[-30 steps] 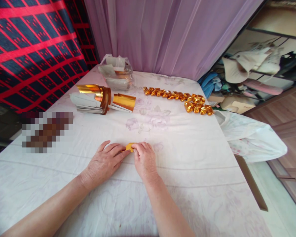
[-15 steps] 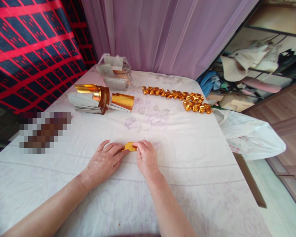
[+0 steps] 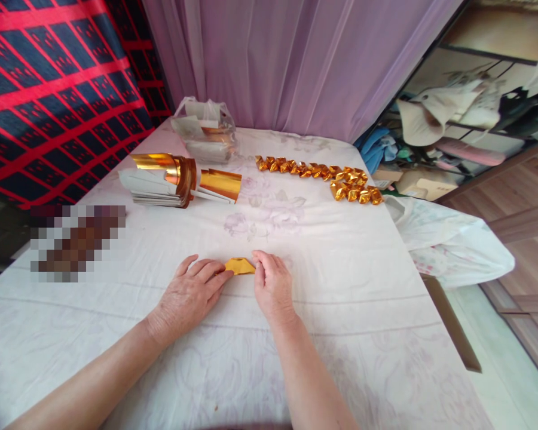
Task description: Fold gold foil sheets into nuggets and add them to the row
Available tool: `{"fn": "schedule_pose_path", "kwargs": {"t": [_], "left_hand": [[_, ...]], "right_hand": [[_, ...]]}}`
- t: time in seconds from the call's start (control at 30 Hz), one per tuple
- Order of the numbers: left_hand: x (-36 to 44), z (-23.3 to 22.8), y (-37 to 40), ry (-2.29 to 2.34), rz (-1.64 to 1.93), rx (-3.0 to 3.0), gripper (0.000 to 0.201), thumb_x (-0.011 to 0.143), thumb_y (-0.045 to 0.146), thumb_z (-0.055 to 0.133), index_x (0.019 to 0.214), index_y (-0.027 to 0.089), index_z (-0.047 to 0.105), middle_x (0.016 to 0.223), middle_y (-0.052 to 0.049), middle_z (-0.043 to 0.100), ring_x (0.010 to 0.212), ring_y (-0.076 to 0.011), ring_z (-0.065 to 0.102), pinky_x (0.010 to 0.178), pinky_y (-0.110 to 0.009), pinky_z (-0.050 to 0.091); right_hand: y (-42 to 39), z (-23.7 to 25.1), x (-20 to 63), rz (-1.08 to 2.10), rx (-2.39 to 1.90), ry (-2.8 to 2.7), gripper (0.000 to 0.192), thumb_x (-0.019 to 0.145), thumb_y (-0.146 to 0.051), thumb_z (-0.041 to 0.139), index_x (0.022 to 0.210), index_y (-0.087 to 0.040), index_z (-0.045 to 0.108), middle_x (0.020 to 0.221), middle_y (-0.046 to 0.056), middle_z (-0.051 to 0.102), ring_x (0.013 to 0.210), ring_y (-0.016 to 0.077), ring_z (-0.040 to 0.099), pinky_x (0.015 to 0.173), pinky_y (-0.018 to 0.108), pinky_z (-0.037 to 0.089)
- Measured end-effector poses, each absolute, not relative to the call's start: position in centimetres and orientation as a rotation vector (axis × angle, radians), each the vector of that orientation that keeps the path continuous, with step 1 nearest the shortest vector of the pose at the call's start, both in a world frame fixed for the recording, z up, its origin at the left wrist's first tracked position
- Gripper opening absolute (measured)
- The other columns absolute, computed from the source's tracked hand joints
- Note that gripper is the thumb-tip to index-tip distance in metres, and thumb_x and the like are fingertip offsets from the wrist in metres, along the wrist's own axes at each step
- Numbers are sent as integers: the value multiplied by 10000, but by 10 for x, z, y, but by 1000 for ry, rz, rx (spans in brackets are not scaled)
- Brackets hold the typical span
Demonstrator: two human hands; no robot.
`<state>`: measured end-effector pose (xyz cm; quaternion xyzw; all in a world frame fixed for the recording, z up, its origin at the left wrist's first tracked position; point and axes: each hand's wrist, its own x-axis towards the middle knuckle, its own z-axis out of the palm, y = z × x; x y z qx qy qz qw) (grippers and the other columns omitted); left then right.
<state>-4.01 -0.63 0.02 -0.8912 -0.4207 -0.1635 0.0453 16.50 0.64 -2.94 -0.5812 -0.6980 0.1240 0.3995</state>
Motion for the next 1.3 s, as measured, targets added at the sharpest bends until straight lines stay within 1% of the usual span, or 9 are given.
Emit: {"fn": "schedule_pose_path", "kwargs": {"t": [0.13,0.3,0.53,0.67,0.83,1.0,1.07,1.13,1.3], "left_hand": [[-39,1,-6,-1293,-481,-2726,298,855,179,602,1146,224,650,1078,-55,683,988,-251,595,1019,-513,373],[-40,0,-5,-1291,-511,-2720,289,862,188,596,1142,226,654,1070,-55,683,985,-250,596,1017,-510,372],[-40,-2,-5,-1304,-517,-2734,289,875,186,587,1152,231,656,1069,-57,677,994,-248,596,1023,-516,371],[-41,-2,-4,-1316,-533,-2750,281,888,190,571,1150,234,661,1068,-61,678,1000,-247,594,1022,-515,374],[-42,-3,-3,-1325,-574,-2780,271,910,198,545,1150,242,663,1069,-54,687,1002,-243,596,1016,-511,375],[-45,-4,1,-1385,-631,-2817,254,924,206,541,1146,216,663,1085,-55,703,995,-229,607,1017,-492,381],[-47,-5,3,-1414,-661,-2824,239,929,225,546,1132,214,672,1078,-59,707,986,-224,610,990,-474,409],[-48,-7,4,-1453,-697,-2815,229,930,253,557,1115,213,686,1073,-69,704,978,-224,609,934,-447,447],[-50,-10,8,-1549,-730,-2756,235,932,275,561,1119,223,694,1043,-72,710,943,-227,614,839,-413,474]], "right_hand": [[3,-28,169,309,-1469,-1747,294,898,-164,448,1137,-215,611,932,43,750,841,188,670,770,324,542],[2,-23,164,298,-1388,-1905,333,920,-137,424,1204,-222,576,992,26,761,931,192,668,850,347,527],[4,-23,161,250,-1428,-1991,404,905,-115,397,1242,-226,589,1019,39,755,923,210,652,862,387,516],[1,-21,162,230,-1388,-1985,362,928,-141,410,1212,-228,615,1026,41,750,942,207,645,876,377,512],[-3,-20,163,197,-1402,-2049,330,922,-148,426,1133,-234,666,995,48,747,915,206,642,852,371,510],[-7,-20,169,181,-1434,-2059,302,899,-137,481,1112,-220,677,1030,61,737,971,224,624,873,392,505],[-8,-20,171,200,-1430,-2067,295,889,-141,511,1106,-237,686,1066,54,728,1008,227,612,888,398,500],[-8,-20,172,200,-1436,-2071,280,889,-159,532,1095,-246,700,1073,55,720,998,226,613,883,396,499],[-4,-22,174,154,-1477,-2100,246,895,-187,556,1064,-250,724,970,59,705,894,215,623,823,368,505]]}}
